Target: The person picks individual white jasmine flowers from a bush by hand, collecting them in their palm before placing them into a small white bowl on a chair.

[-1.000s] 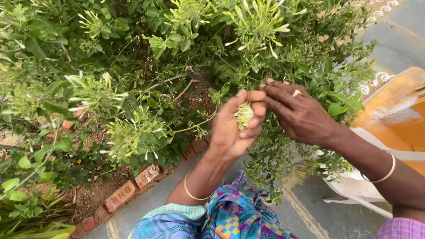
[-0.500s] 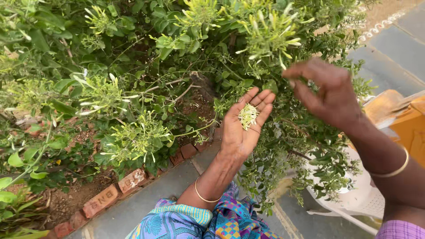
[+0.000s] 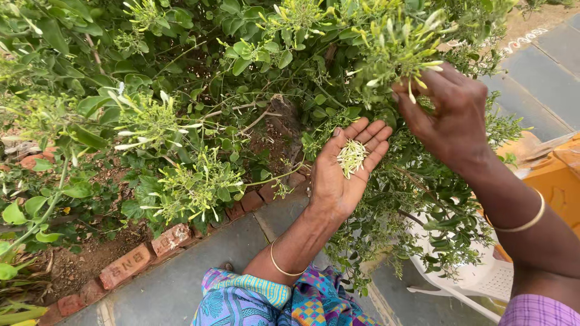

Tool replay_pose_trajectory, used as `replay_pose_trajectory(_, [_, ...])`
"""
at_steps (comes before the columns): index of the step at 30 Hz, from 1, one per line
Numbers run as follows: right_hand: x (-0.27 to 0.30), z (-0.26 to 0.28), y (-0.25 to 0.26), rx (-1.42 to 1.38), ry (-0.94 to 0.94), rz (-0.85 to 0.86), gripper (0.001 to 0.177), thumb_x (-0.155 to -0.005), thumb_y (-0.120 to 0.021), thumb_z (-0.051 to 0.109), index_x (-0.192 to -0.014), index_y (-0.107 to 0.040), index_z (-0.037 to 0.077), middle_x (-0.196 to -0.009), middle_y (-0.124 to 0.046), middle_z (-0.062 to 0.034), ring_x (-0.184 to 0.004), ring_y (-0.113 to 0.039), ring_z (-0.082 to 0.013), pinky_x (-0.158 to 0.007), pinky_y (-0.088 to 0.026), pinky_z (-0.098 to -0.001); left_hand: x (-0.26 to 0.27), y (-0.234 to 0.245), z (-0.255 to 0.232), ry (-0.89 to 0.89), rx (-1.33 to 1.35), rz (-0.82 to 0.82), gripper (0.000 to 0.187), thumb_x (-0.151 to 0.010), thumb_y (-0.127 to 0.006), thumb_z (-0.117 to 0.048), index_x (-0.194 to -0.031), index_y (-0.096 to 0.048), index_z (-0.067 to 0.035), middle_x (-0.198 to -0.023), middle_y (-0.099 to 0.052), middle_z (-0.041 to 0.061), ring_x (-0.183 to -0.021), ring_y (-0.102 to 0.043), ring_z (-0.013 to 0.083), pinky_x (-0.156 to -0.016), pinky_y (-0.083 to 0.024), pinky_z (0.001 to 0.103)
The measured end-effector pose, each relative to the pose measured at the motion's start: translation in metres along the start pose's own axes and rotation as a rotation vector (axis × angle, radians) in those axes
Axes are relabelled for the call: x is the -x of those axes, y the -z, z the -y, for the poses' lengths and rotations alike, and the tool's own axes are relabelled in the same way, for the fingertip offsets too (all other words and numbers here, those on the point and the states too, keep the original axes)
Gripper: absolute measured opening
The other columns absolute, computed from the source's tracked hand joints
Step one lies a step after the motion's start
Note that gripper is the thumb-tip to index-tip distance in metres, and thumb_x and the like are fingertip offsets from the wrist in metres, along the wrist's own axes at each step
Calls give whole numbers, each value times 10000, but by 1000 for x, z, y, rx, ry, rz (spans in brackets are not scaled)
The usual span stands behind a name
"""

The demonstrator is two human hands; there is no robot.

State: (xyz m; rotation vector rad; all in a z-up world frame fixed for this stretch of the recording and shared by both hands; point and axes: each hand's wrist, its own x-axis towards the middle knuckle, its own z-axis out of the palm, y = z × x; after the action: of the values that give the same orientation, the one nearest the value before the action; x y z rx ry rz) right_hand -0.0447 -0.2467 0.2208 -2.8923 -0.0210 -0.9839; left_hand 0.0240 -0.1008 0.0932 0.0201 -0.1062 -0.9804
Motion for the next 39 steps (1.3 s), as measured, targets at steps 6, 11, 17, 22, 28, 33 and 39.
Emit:
replay_pose_trajectory(6, [18, 39, 7, -27, -17, 90, 83, -934, -803, 91, -968, -737, 55, -884, -696, -113, -751, -656, -216, -681, -531, -368, -2, 8, 1, 6, 11, -31, 470, -1121, -457, -327, -1394, -490, 54, -1454, -517, 268, -1378, -482, 392, -1208, -396, 516])
replay_pose_trajectory(11, [-3, 33, 0, 1, 100, 70, 118, -855, -779, 66, -946, -743, 0, -891, -716, -168, -780, -662, -265, -693, -544, -371, -3, 11, 3, 6, 13, -44, 474, -1131, -458, -332, -1392, -511, 61, -1445, -545, 257, -1373, -512, 382, -1197, -386, 515])
replay_pose_trajectory(17, [-24, 3, -21, -71, -196, 120, 157, -1024, -790, 187, -1003, -780, 32, -768, -720, -98, -641, -679, -165, -594, -527, -329, -3, 8, 0, 23, 50, 14, 477, -1119, -457, -340, -1362, -514, 67, -1445, -531, 276, -1392, -494, 420, -1218, -386, 518])
replay_pose_trajectory(22, [-21, 13, -16, -92, -175, 80, 161, -994, -786, 188, -937, -774, 39, -722, -710, -86, -543, -632, -158, -464, -390, -342, -3, 5, -1, 26, 27, 22, 475, -1121, -451, -340, -1368, -509, 62, -1451, -530, 268, -1398, -493, 415, -1217, -386, 509])
replay_pose_trajectory(28, [0, 39, 16, 67, 2, 13, 87, -937, -815, 106, -982, -775, 42, -827, -675, -117, -693, -607, -208, -597, -458, -355, -2, 7, 1, 41, 22, 20, 474, -1118, -446, -327, -1387, -511, 58, -1442, -534, 265, -1392, -498, 395, -1203, -406, 488])
replay_pose_trajectory(33, [13, 32, 4, 17, 53, 165, 127, -918, -775, 143, -1031, -773, 87, -895, -688, -94, -736, -618, -193, -643, -523, -331, -3, 8, 1, 36, 27, -10, 472, -1136, -453, -312, -1417, -483, 66, -1449, -526, 257, -1385, -486, 373, -1190, -389, 489])
replay_pose_trajectory(39, [8, -7, 21, 93, -63, -2, 53, -1038, -768, 77, -1069, -745, 40, -951, -713, -88, -817, -684, -150, -722, -560, -276, 0, 5, -3, 41, 51, 6, 487, -1102, -464, -322, -1381, -497, 77, -1450, -523, 284, -1404, -482, 414, -1213, -389, 501])
